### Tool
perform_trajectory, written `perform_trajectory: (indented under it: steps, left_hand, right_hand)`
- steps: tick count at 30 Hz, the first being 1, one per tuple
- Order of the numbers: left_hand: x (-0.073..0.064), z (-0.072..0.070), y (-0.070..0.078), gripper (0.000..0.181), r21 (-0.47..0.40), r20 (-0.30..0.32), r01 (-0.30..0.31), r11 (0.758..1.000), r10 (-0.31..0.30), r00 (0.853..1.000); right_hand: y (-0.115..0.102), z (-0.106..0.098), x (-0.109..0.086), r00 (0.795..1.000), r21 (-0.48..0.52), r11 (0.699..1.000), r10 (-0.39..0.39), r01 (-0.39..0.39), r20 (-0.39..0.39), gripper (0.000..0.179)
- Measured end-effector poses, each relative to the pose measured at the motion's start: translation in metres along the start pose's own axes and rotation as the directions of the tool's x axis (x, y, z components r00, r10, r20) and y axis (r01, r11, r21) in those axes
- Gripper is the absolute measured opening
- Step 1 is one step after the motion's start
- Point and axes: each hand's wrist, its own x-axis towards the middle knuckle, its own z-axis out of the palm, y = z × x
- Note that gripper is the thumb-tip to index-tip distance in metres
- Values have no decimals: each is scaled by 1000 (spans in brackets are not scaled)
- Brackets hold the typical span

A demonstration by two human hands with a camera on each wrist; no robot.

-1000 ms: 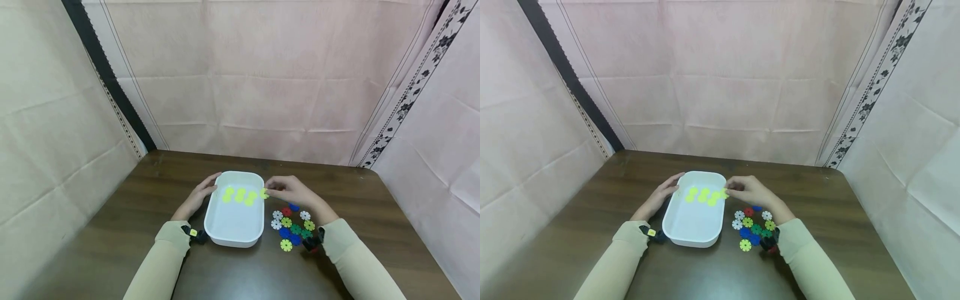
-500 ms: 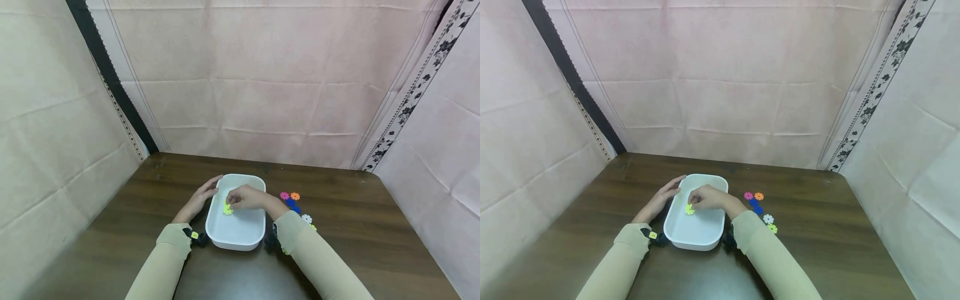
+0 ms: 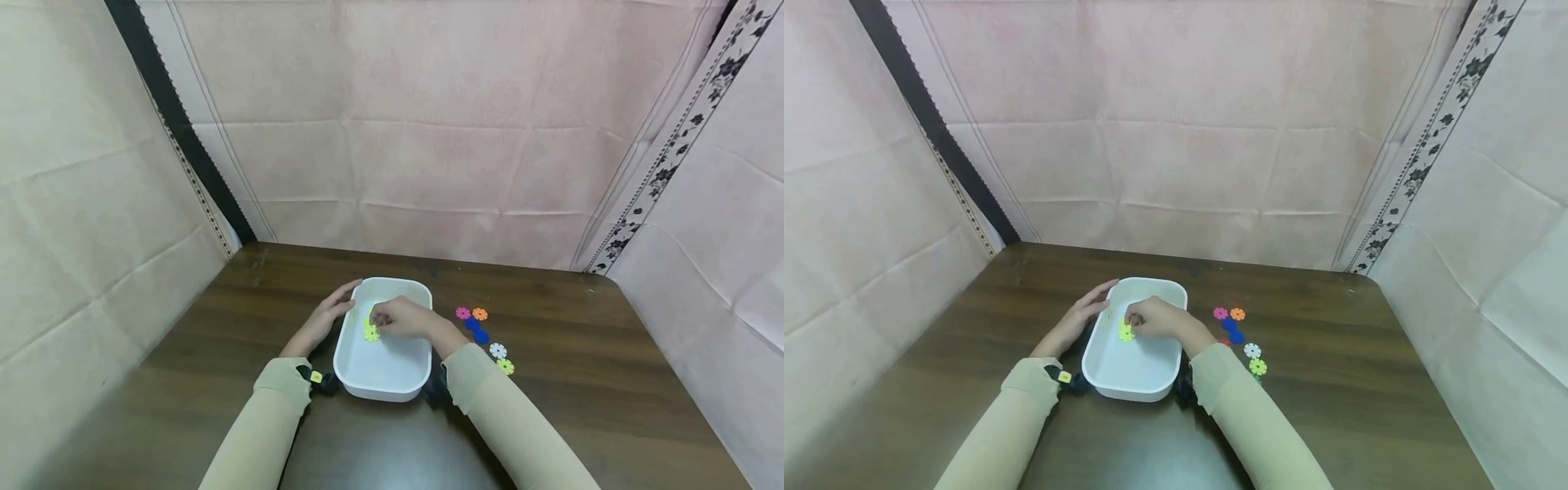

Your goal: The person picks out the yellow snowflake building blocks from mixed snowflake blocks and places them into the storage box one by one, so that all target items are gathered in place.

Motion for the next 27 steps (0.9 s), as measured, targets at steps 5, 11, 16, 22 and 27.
perform_trajectory:
  steps: [5, 11, 16, 22, 27]
  left_hand:
    - [1, 0, -1, 50, -10, 0, -5, 1000, 5, 1000]
    - [2, 1, 4, 51, -10, 13, -4, 1000, 4, 1000]
    - [3, -2, 5, 53, -8, 39, 9, 1000, -9, 999]
    - [1, -1, 1, 52, -5, 34, 5, 1000, -5, 999]
    - [1, 1, 0, 51, -15, 16, -23, 1000, 23, 1000]
  right_hand:
    - [0, 1, 0, 1000, -35, 999, 10, -10, 14, 18]
    - [-1, -1, 1, 1000, -66, 998, 16, -14, 25, 16]
    - [-1, 0, 2, 1000, -91, 996, 16, -14, 25, 16]
    - [-2, 1, 1, 999, -103, 995, 1, 2, 33, 18]
    - [-5, 1, 0, 1000, -105, 994, 2, 1, 24, 17]
